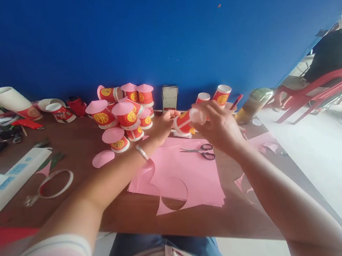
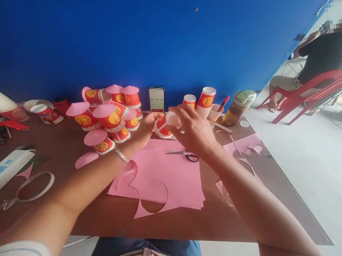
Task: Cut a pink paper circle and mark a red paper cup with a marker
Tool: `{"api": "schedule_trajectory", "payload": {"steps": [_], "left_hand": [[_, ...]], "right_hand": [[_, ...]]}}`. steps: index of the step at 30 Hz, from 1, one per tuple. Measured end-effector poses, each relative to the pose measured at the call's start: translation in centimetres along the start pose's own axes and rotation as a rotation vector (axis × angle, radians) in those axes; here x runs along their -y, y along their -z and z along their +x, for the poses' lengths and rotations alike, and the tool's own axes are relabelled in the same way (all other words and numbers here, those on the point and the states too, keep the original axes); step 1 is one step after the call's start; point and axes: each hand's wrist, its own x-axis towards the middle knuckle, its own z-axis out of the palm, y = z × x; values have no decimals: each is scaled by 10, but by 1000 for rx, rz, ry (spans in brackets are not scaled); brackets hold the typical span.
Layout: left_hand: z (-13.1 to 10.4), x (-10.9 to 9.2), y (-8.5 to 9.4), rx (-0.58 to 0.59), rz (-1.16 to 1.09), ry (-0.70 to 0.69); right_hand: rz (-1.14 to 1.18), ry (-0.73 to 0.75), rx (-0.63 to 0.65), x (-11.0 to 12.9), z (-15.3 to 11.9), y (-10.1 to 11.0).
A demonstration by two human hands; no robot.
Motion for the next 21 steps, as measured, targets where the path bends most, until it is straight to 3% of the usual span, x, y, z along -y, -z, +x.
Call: {"api": "schedule_trajectory", "payload": {"steps": [4, 6, 9, 12, 16, 21], "left_hand": [[-45, -9, 29, -3, 61, -47], [-59, -7, 41, 61, 159, -85], [-74, -1, 62, 224, 510, -105], [-88, 0, 85, 325, 942, -168], [-101, -1, 103, 448, 1256, -181], [-102, 6, 98, 364, 1460, -315]], "right_hand": [[109, 124, 251, 31, -33, -29], [102, 175, 333, 42, -40, -42], [86, 206, 412, 51, -46, -53], [122, 172, 434, 48, -51, -58], [250, 140, 397, 39, -61, -68], [436, 106, 342, 37, -69, -79]]}}
